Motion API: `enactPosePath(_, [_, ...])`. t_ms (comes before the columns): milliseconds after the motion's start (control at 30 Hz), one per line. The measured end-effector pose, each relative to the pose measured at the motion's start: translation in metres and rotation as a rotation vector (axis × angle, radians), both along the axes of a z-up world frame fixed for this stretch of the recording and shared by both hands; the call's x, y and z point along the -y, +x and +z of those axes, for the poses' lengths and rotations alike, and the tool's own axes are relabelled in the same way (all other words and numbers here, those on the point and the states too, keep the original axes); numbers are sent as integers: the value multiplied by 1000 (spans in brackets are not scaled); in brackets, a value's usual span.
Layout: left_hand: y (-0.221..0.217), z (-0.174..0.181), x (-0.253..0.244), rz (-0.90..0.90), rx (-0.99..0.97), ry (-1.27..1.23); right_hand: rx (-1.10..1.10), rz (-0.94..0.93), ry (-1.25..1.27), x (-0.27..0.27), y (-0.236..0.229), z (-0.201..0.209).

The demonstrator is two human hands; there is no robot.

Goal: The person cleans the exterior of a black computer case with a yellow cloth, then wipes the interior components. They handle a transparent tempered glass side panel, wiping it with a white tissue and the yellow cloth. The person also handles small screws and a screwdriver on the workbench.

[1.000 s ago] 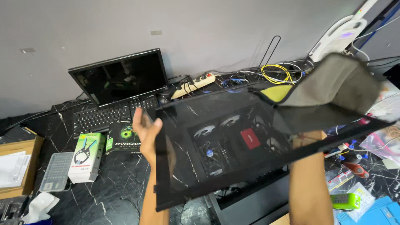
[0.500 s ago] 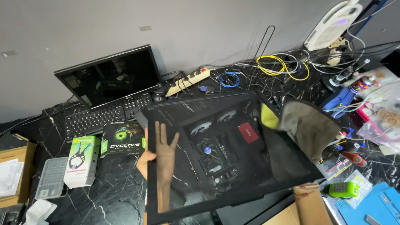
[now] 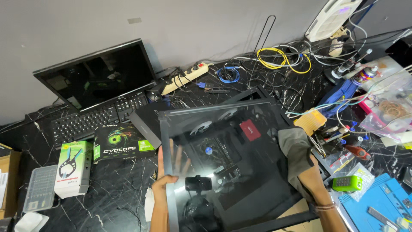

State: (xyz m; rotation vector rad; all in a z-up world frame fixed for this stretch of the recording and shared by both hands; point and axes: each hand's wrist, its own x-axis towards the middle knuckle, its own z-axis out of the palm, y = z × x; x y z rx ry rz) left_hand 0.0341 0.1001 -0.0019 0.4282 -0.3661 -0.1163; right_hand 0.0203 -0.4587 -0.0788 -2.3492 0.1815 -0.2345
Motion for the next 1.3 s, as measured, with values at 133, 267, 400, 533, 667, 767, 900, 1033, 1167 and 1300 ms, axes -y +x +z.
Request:
enactPosePath(133, [-15,-19,8,76,-133,-83,-1,28,-130,-3,2,5])
enactPosePath(267, [-32,-15,17,83,-201,-360,97,171,-390,-6,14,1])
enactPosePath(400, [-36,1,23,257,-717,-19,48,101,-272,-11,17,15])
enactPosePath(533, [-45,-35,23,108,-202,-413,-52,105,-182,-12,24,26])
enactPosePath(667, [-51,-45,24,78,-171,-560,-102,23,-109,-17,32,30])
enactPosePath(767, [-44,49,34,332,-967,64,-86,72,-133,-21,41,30])
enactPosePath(900, [-53,29,34,367,-1008,107,-41,196,-85,-29,59,41])
enactPosePath(1033, [-67,-42,29,201,-177,-575,-10,227,-129,-35,66,48])
enactPosePath(1167, [-68,-41,31,221,-178,-551,4,197,-195,-29,62,47])
enactPosePath(1300, [-68,-38,32,206,-160,-572,55,106,-214,-23,58,52])
